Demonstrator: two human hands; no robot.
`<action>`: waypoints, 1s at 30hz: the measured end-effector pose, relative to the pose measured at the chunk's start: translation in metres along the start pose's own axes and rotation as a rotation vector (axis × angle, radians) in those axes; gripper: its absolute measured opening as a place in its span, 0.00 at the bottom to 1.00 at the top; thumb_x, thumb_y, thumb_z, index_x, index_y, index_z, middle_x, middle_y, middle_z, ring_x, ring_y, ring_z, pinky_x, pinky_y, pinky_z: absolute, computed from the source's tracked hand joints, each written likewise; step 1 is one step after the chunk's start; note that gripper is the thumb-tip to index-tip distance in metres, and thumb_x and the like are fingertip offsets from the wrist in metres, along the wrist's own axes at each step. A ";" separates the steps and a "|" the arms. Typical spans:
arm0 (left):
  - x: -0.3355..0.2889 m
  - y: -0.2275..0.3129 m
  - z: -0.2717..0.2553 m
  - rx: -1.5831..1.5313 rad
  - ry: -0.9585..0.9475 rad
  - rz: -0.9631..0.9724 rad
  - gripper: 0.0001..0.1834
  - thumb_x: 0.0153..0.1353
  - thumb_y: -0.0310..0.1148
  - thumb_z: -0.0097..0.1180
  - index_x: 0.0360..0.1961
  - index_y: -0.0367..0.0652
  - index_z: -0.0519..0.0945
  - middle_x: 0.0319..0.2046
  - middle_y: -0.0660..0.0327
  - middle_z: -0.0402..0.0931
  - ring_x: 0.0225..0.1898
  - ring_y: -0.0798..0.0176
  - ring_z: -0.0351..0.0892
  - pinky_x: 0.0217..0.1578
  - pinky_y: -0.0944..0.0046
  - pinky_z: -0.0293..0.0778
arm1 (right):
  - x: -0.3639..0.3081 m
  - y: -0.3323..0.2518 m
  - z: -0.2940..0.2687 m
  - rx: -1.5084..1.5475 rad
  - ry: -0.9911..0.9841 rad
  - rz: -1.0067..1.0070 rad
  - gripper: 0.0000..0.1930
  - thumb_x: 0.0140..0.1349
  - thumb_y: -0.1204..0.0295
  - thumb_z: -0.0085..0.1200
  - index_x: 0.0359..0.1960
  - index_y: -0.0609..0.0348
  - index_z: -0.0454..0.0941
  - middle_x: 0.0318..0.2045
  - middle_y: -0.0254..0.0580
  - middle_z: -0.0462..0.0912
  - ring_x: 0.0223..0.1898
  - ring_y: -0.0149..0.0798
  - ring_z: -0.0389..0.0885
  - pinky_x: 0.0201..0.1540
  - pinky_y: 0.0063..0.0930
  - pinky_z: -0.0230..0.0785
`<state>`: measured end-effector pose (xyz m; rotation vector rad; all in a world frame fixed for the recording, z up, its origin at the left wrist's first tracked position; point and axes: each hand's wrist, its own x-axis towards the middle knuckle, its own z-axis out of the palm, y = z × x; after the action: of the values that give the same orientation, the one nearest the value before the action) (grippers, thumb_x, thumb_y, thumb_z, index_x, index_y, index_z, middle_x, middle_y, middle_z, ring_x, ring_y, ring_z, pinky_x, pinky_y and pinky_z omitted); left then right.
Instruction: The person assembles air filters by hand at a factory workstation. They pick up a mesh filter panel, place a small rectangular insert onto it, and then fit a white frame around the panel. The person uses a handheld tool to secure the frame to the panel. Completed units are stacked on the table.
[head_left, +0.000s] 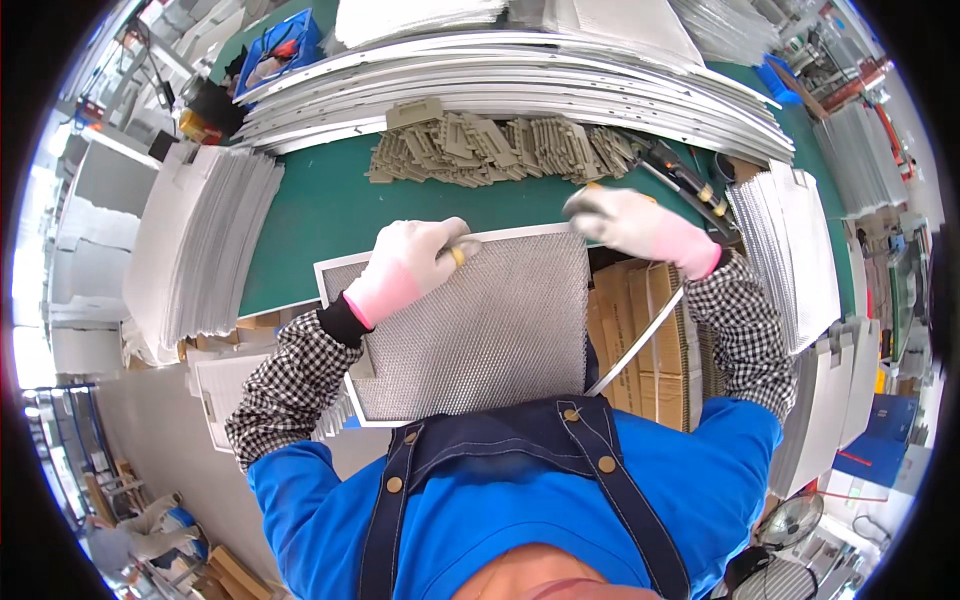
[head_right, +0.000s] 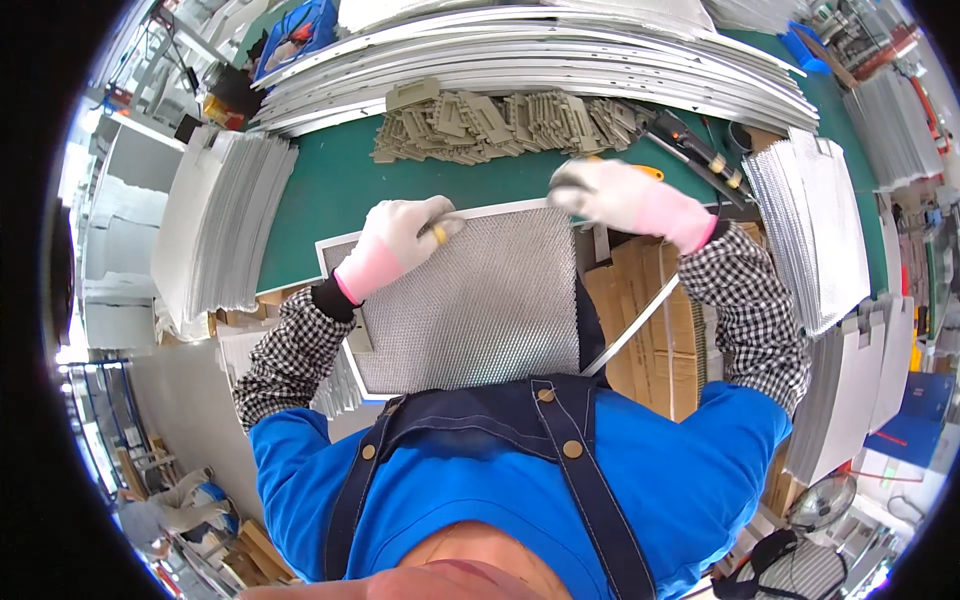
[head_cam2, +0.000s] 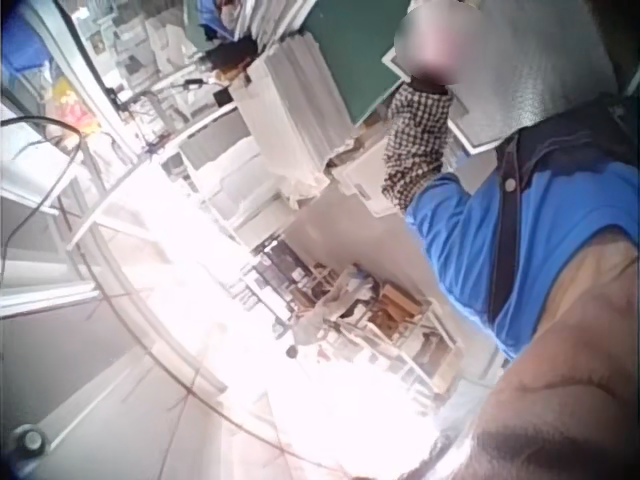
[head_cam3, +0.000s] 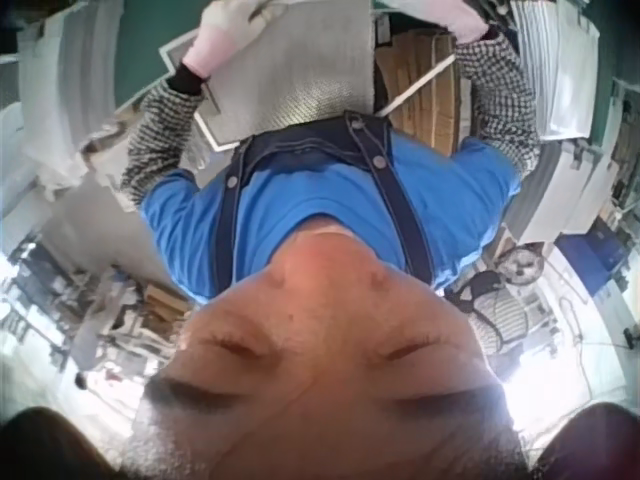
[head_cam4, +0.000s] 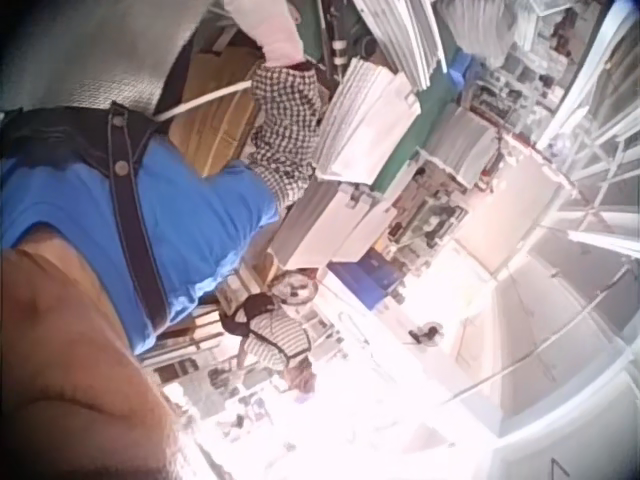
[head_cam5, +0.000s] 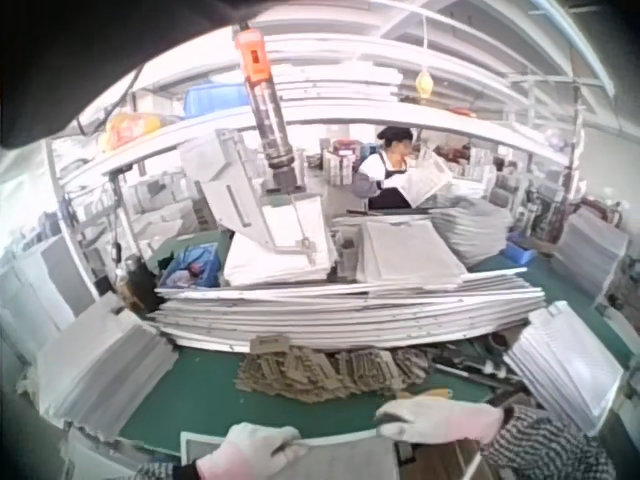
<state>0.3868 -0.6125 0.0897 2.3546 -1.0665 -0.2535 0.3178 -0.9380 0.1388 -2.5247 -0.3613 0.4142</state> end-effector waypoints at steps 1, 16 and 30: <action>0.006 0.003 -0.002 0.017 -0.014 0.005 0.12 0.66 0.42 0.63 0.39 0.44 0.85 0.30 0.54 0.85 0.33 0.47 0.86 0.35 0.52 0.80 | 0.000 -0.017 0.001 0.020 -0.153 0.137 0.18 0.75 0.61 0.49 0.54 0.65 0.76 0.45 0.56 0.85 0.51 0.55 0.83 0.53 0.44 0.74; 0.068 0.074 0.027 -0.037 0.023 0.288 0.12 0.65 0.43 0.63 0.42 0.48 0.81 0.31 0.57 0.85 0.34 0.51 0.87 0.35 0.53 0.80 | -0.035 0.008 0.005 0.295 -0.025 0.087 0.22 0.69 0.58 0.54 0.50 0.67 0.74 0.37 0.50 0.80 0.42 0.43 0.81 0.47 0.35 0.72; 0.049 0.072 0.044 0.080 0.264 0.345 0.13 0.60 0.42 0.68 0.37 0.47 0.83 0.22 0.60 0.75 0.29 0.50 0.82 0.33 0.54 0.79 | -0.041 -0.019 0.018 0.200 0.023 0.083 0.11 0.72 0.68 0.50 0.50 0.60 0.72 0.35 0.55 0.81 0.41 0.55 0.84 0.45 0.44 0.74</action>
<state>0.3568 -0.7051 0.0949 2.1482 -1.3404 0.2245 0.2709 -0.9279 0.1441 -2.3523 -0.1956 0.4304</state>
